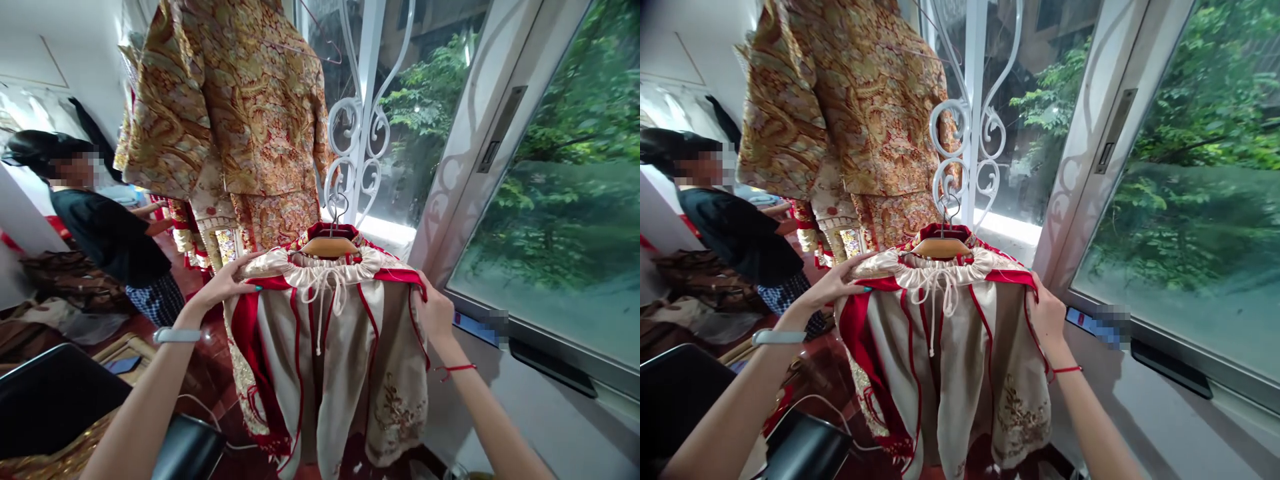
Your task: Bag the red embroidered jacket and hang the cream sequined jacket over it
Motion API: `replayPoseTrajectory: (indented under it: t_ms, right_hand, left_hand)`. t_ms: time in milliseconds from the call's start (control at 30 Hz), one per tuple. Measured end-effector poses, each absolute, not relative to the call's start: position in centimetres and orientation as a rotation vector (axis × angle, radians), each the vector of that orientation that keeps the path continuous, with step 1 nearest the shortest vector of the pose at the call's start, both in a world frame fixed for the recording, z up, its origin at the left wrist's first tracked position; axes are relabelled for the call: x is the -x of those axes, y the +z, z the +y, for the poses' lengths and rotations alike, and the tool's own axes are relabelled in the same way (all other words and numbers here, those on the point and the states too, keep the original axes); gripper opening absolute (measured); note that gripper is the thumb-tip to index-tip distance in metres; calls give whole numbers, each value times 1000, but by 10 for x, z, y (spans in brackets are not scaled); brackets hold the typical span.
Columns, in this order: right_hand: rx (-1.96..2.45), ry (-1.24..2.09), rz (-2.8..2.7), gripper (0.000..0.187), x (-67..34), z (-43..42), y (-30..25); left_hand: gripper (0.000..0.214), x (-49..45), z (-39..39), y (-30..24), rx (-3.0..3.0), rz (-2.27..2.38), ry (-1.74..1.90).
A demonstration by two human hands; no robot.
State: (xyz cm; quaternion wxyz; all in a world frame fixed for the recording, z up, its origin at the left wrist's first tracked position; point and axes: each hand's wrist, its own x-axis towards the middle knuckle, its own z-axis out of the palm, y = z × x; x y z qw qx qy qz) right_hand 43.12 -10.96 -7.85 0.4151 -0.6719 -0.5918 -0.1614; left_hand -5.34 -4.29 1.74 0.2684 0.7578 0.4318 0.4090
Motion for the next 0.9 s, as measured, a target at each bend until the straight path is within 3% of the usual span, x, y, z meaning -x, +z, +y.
replayPoseTrajectory:
  t_ms: [100,200,400,500,667,900]
  right_hand:
    - [1661,-195,-1635,55,-445,-109,-66]
    - [1394,165,-1703,66,-462,-102,-37]
    - [1266,1128,-1511,53,-476,-62,2]
    - [1283,1327,-1473,52,-481,-48,3]
    - [1228,1008,-1346,51,-469,-43,-13]
    - [1211,-231,-1390,34,-433,-77,-13]
  left_hand:
    - [89,63,-55,9,-1857,1113,1266]
    - [76,67,-56,9,-1775,1168,1346]
    - [46,58,-26,15,-1784,1266,1225]
    - [36,55,-22,12,-1626,1191,1259]
    - [29,55,-13,7,-1527,1117,1234]
    - [35,51,4,17,-1559,1108,1395]
